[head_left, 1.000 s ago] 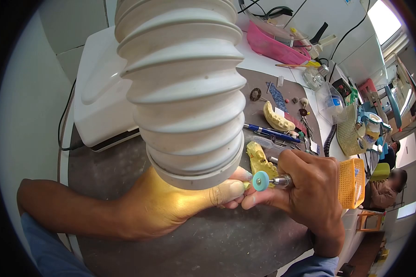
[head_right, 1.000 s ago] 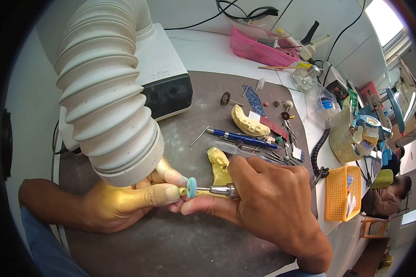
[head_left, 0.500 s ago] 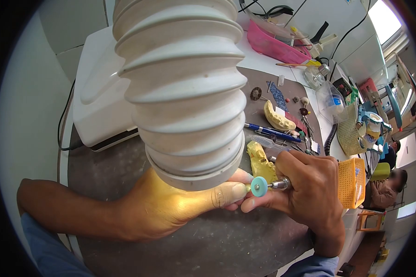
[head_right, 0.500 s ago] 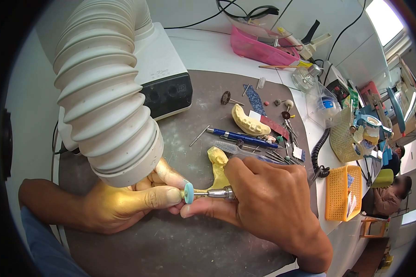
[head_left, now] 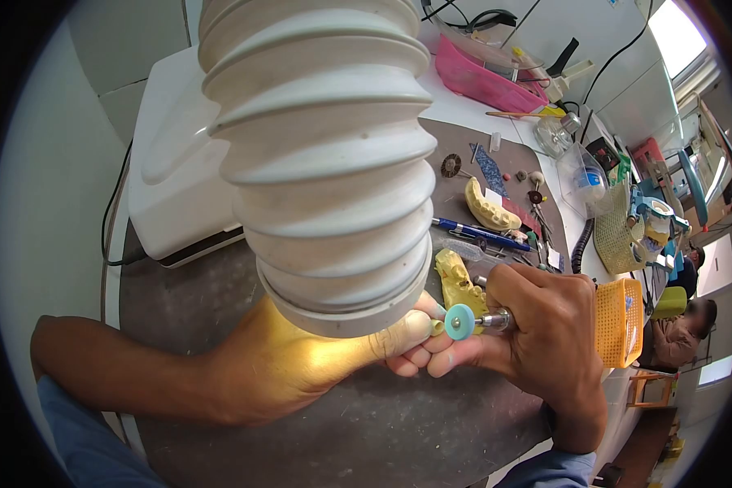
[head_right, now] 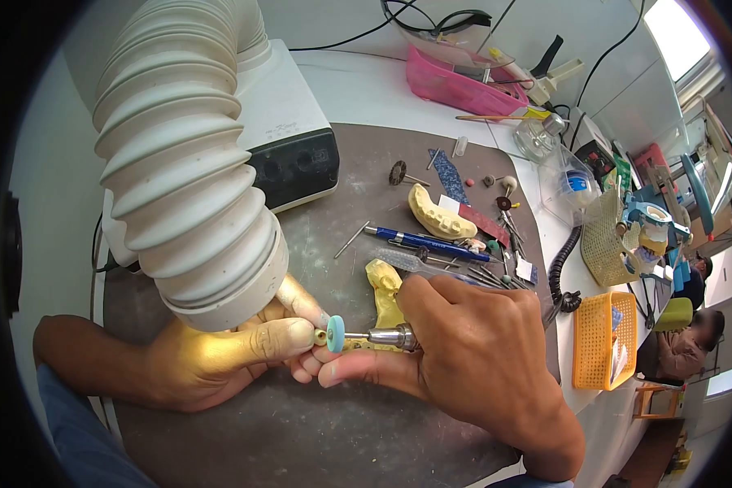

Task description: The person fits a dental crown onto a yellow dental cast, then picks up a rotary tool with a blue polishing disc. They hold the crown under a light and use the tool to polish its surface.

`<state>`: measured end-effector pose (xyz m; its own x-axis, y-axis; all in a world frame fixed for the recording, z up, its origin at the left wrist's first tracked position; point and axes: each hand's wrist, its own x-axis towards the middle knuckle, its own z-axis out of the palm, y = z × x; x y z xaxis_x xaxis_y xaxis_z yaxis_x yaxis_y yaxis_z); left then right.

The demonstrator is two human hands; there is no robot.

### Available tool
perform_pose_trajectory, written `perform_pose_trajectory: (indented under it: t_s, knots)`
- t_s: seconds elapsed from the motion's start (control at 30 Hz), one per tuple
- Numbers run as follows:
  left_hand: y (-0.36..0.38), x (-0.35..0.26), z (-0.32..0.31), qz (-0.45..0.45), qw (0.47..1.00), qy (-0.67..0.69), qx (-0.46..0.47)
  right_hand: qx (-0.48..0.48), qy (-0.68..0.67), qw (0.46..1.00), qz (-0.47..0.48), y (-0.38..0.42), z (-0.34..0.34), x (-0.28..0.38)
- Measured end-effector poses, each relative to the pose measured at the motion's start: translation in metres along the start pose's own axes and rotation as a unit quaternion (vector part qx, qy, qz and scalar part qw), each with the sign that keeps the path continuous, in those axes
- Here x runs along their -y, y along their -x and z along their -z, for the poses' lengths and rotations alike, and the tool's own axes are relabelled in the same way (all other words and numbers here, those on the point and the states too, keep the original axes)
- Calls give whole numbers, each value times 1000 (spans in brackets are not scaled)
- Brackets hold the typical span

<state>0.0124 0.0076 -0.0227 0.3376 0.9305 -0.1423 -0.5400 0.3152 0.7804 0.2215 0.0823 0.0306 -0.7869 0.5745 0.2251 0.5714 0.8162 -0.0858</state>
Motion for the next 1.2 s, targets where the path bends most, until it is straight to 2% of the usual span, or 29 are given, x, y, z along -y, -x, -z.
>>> perform_pose_trajectory:
  t_s: [0.27,0.43,0.5,0.63,0.7,0.97,1.03,1.2]
  knots:
    - [-1,2,2,-7,1000,-16,0,-4,-9,1000,23,0,-2,0]
    - [0,4,0,-20,1000,8,-23,2,14,1000,-3,0,1,-1]
    - [2,-1,-2,7,999,14,-34,0,18,1000,-2,0,1,-1]
    - [-1,-1,1,5,1000,-14,1,-4,10,1000,3,0,0,0]
    - [-1,-4,-3,4,999,39,8,-7,6,1000,5,0,-1,-1]
    - [-1,-7,-4,22,1000,-3,-3,-20,-16,1000,-12,-1,-2,2]
    - [-1,-5,-3,19,1000,-7,1,9,7,1000,11,-1,0,1]
    - [-2,-1,-1,2,1000,-3,-10,1,-27,999,26,-2,4,1]
